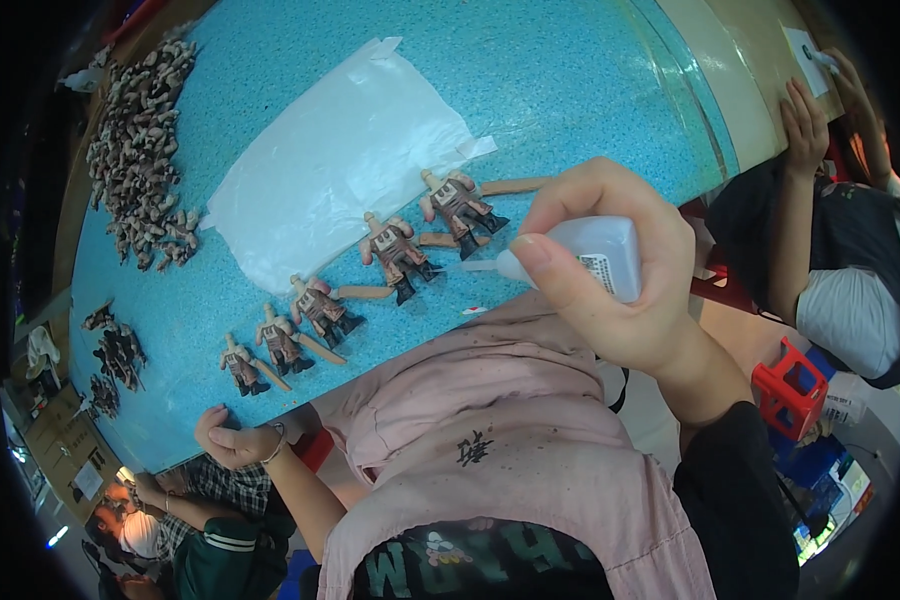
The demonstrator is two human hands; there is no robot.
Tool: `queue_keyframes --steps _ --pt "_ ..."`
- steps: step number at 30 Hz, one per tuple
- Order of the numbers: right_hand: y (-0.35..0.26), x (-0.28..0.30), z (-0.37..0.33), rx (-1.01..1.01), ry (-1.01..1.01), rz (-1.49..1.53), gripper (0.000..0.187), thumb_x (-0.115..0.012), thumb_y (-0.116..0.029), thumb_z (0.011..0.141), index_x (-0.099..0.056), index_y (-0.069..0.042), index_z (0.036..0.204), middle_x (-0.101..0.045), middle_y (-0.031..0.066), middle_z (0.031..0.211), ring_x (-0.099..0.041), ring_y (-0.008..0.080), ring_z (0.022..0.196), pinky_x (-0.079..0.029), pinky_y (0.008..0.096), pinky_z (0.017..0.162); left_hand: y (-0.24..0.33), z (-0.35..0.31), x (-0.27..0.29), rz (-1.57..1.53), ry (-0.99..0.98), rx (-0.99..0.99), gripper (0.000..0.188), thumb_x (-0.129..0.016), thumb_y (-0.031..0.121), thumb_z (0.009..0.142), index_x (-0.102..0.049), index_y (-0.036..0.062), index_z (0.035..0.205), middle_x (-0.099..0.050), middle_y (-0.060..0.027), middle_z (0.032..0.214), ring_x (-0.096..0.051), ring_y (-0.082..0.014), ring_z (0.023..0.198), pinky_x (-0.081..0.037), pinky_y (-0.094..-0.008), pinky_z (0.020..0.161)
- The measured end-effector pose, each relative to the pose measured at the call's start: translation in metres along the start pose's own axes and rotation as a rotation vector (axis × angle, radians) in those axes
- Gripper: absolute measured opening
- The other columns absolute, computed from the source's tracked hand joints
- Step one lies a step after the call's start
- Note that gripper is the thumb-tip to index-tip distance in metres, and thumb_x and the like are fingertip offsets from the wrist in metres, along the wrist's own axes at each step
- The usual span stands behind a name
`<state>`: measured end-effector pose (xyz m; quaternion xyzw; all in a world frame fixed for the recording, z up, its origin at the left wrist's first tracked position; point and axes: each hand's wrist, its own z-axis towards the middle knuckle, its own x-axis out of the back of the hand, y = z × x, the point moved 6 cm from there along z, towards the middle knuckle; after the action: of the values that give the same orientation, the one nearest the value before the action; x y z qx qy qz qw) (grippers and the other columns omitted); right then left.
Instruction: The person applies glue to figurine bodies using a squeeze bottle, then picks up figurine limbs and attaches them to the bodies by hand.
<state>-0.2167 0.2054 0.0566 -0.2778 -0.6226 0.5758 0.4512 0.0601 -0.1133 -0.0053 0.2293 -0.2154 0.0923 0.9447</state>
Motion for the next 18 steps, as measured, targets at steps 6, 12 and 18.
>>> queue_keyframes --steps 6,12,18 --pt "-0.002 -0.001 0.001 0.026 -0.024 -0.050 0.009 -0.066 -0.005 0.080 -0.059 -0.001 0.085 -0.061 0.0050 0.078 -0.055 0.0080 0.068 -0.042 0.0202 0.060 0.000 0.000 0.000 0.001 0.013 -0.006 0.029 -0.040 0.011 0.088 -0.053 -0.0044 0.067 -0.052 -0.0142 0.066 -0.052 -0.0253 0.061 -0.042 -0.0325 0.058" --pt "-0.003 0.000 0.000 0.069 -0.046 -0.036 0.009 -0.066 -0.004 0.080 -0.059 0.000 0.085 -0.060 0.0057 0.078 -0.055 0.0087 0.068 -0.042 0.0209 0.059 0.000 0.000 0.001 0.017 -0.001 -0.018 0.030 -0.039 0.012 0.089 -0.053 -0.0040 0.067 -0.052 -0.0141 0.067 -0.052 -0.0253 0.061 -0.042 -0.0329 0.058" --pt "-0.005 0.020 -0.004 0.015 0.041 -0.039 0.008 -0.064 -0.004 0.082 -0.058 0.000 0.086 -0.060 0.0043 0.080 -0.053 0.0067 0.069 -0.041 0.0199 0.060 -0.004 -0.004 0.002 0.005 -0.028 -0.012 0.029 -0.037 0.010 0.091 -0.053 -0.0045 0.071 -0.055 -0.0137 0.071 -0.053 -0.0239 0.065 -0.044 -0.0324 0.063"
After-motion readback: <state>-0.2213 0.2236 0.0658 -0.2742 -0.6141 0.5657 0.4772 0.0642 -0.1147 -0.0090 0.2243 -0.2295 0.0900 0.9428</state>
